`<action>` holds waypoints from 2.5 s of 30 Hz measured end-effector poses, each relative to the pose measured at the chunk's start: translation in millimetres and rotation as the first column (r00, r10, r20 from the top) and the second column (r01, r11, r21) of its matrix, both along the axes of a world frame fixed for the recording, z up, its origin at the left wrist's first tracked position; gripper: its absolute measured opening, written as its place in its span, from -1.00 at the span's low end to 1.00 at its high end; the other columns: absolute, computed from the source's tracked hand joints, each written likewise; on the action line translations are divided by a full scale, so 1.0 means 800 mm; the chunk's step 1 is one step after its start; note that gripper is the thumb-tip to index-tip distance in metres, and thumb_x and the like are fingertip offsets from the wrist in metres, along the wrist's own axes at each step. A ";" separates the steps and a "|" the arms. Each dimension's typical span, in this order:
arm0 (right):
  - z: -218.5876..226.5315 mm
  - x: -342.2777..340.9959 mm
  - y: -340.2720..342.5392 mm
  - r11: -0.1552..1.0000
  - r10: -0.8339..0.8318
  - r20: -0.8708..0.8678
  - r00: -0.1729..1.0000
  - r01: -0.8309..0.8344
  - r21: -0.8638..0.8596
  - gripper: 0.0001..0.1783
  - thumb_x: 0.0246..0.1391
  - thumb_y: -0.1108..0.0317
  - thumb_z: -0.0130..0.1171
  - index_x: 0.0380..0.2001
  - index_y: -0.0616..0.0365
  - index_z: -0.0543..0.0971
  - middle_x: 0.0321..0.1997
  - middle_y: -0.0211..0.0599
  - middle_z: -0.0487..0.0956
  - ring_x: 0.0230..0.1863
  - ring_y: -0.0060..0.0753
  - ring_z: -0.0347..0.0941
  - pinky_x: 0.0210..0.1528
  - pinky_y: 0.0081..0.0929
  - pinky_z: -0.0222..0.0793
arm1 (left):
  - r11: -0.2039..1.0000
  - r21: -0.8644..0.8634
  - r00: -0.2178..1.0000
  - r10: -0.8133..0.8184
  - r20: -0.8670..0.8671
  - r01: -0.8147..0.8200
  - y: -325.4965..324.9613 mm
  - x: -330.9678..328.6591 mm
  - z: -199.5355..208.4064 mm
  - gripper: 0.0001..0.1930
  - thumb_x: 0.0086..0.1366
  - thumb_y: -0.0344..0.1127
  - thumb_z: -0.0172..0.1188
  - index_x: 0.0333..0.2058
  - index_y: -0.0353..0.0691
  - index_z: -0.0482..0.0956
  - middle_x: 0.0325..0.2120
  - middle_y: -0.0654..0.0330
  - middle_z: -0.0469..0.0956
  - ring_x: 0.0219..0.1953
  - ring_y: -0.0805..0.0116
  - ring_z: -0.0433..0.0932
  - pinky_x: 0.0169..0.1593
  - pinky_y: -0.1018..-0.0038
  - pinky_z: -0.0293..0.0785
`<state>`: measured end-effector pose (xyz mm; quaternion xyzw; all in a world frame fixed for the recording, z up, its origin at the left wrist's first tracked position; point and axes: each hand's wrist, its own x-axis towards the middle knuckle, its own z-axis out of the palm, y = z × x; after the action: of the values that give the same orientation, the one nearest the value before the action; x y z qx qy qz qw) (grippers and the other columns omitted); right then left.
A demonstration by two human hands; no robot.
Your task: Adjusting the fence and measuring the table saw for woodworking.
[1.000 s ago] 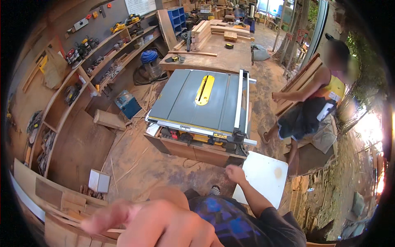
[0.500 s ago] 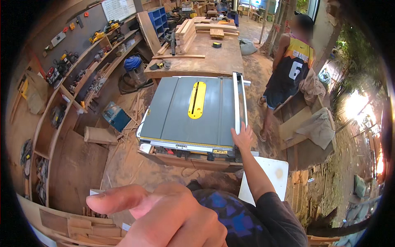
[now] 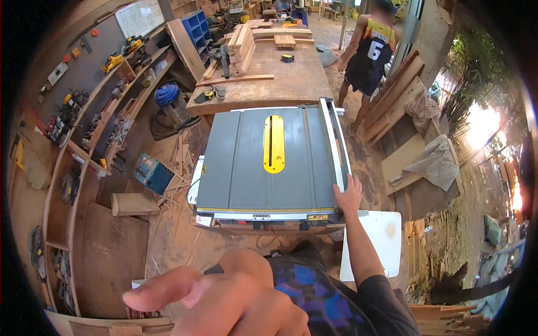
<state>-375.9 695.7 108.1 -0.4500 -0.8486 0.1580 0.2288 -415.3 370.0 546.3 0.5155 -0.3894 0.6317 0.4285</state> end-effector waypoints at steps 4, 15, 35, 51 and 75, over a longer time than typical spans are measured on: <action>0.003 -0.005 0.000 0.998 0.042 -0.067 0.997 -0.039 0.051 -0.22 -0.03 -0.01 0.32 0.26 0.08 0.45 0.38 -0.08 0.35 0.38 0.10 0.21 0.35 0.08 0.20 | 0.899 -0.423 0.993 -0.118 0.020 0.115 -0.044 -0.009 -0.025 -0.45 0.59 0.04 -0.11 -0.46 -0.20 0.62 -0.62 0.31 0.52 -0.67 0.49 0.36 0.43 -0.31 -0.09; 0.002 -0.003 -0.005 0.999 0.037 -0.020 0.999 -0.037 0.015 -0.21 0.01 -0.03 0.29 0.27 0.11 0.44 0.37 -0.01 0.37 0.40 0.14 0.21 0.39 0.02 0.19 | 0.902 -0.408 0.990 -0.133 0.053 0.143 -0.054 -0.028 -0.031 -0.43 0.58 0.09 -0.10 -0.49 -0.18 0.61 -0.67 0.35 0.47 -0.69 0.51 0.33 0.35 -0.25 0.09; 0.008 -0.001 -0.004 0.999 0.009 0.004 1.000 -0.008 -0.035 -0.24 0.01 -0.05 0.24 0.26 0.04 0.44 0.37 -0.07 0.36 0.40 0.08 0.21 0.36 0.03 0.20 | 0.829 -0.541 0.990 -0.109 0.090 0.140 -0.056 0.000 -0.027 -0.47 0.58 0.02 -0.08 -0.41 -0.24 0.66 -0.58 0.26 0.57 -0.61 0.44 0.50 0.20 -0.06 0.28; -0.004 0.006 0.005 0.999 0.036 -0.016 0.999 -0.036 -0.014 -0.22 0.02 -0.06 0.27 0.28 0.07 0.44 0.39 -0.04 0.36 0.41 0.10 0.22 0.37 0.03 0.22 | 0.939 -0.329 0.995 -0.094 0.033 0.099 -0.015 0.001 -0.048 -0.43 0.58 0.09 -0.16 -0.49 -0.11 0.60 -0.63 0.41 0.47 -0.64 0.50 0.34 -0.18 0.18 0.40; 0.004 0.008 0.000 0.998 -0.001 -0.033 0.999 -0.001 -0.055 -0.22 -0.01 -0.07 0.28 0.26 0.05 0.46 0.33 -0.01 0.42 0.40 0.21 0.22 0.43 0.07 0.12 | 0.585 -0.722 0.862 0.506 -0.031 -0.370 0.090 -0.083 -0.247 -0.42 0.48 0.21 -0.14 0.01 -0.23 0.52 -0.49 0.24 0.40 -0.35 0.36 0.41 0.46 -0.15 -0.01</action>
<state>-369.7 695.8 111.4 -0.4536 -0.8401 0.1886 0.2301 -482.0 441.7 348.4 0.3327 -0.0141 0.8603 0.3859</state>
